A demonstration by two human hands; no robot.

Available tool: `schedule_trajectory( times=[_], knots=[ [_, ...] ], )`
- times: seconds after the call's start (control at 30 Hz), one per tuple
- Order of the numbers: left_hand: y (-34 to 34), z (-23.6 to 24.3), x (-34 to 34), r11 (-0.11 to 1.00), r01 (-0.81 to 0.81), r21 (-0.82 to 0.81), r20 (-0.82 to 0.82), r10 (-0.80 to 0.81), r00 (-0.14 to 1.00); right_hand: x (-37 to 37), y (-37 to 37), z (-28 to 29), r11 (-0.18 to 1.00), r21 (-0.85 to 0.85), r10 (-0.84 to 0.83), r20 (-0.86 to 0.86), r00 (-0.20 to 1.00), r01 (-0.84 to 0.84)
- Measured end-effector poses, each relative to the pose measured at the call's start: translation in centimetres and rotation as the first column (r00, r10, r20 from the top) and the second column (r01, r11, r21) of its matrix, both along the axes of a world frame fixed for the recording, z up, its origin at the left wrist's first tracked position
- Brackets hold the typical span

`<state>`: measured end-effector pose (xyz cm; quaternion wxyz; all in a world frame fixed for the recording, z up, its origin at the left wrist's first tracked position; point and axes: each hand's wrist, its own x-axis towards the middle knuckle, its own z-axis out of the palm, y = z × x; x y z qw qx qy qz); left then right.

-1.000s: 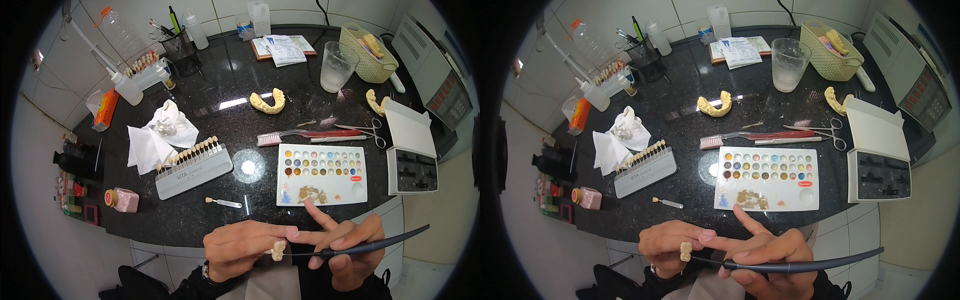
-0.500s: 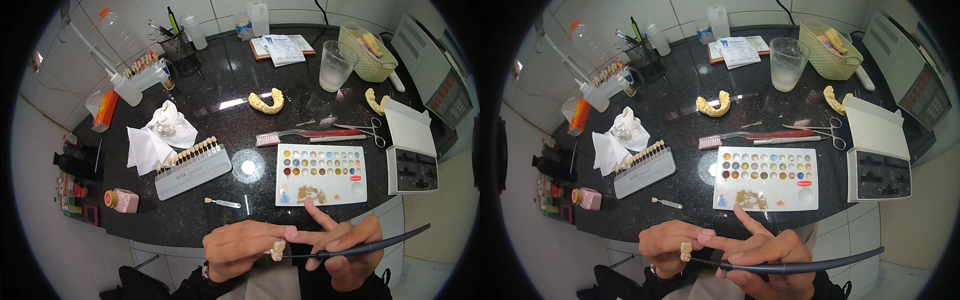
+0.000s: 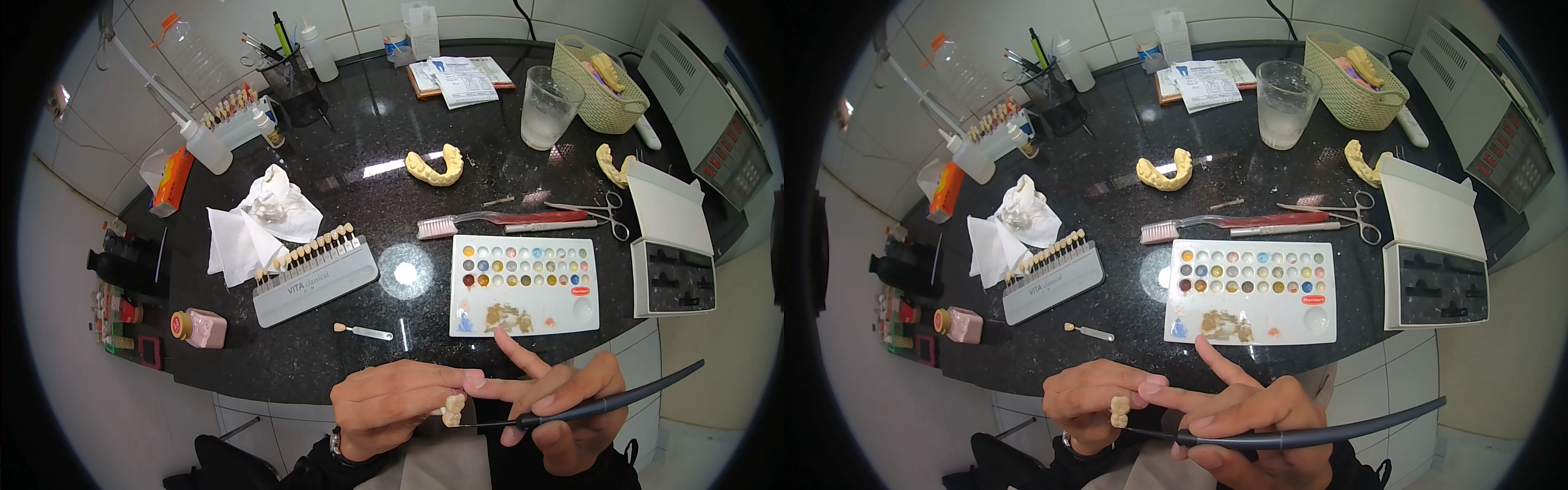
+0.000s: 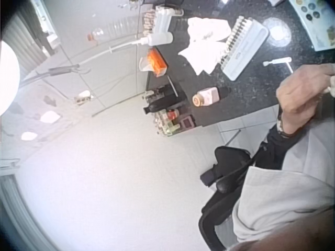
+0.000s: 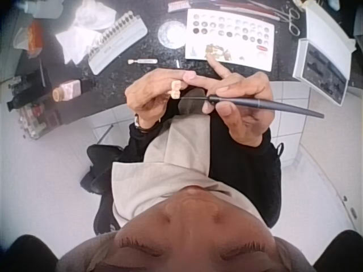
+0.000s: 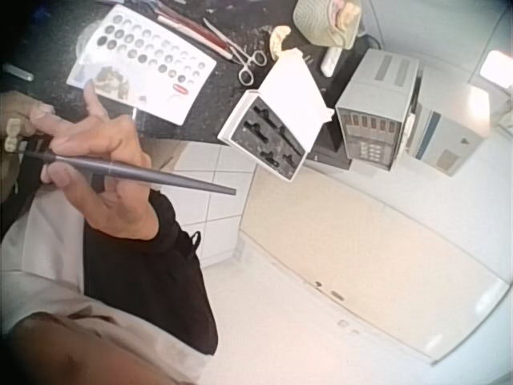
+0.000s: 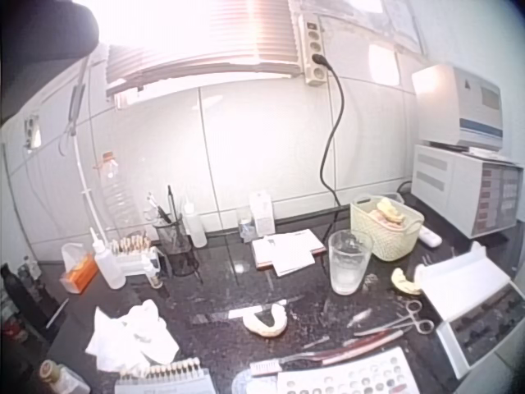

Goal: The person applies stains to a dental bridge using a small brush, referring to a shade guide and taking pigments from a palette on a lab bench.

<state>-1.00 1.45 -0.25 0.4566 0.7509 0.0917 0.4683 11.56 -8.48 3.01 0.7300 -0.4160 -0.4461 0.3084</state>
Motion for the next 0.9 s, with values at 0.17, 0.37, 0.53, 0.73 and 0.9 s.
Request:
schedule_trajectory(
  times=[0.17,0.37,0.53,0.73,0.9],
  knots=[
    [0.07,0.05,-0.03,1.0,0.014,-0.002,-0.003,-0.014,1.0,0.01,-0.09,-0.02,1.0,-0.01,-0.004,-0.018,1.0,0.004],
    [0.1,0.03,-0.12,1.0,0.015,0.004,0.006,-0.015,1.0,0.45,-0.12,-0.34,0.994,0.058,0.091,0.024,0.996,-0.092],
    [0.14,-0.03,-0.03,1.0,0.021,0.003,0.01,-0.021,1.0,0.55,-0.15,-0.35,0.993,0.067,0.095,0.006,0.996,-0.095],
    [0.11,0.09,-0.02,1.0,0.018,0.002,0.012,-0.018,1.0,0.56,-0.2,-0.2,0.993,0.064,0.094,0.049,0.994,-0.097],
    [0.13,0.0,0.02,1.0,0.019,-0.006,0.021,-0.019,1.0,0.4,-0.22,-0.3,0.993,0.079,0.087,0.034,0.996,-0.089]
  ],
)
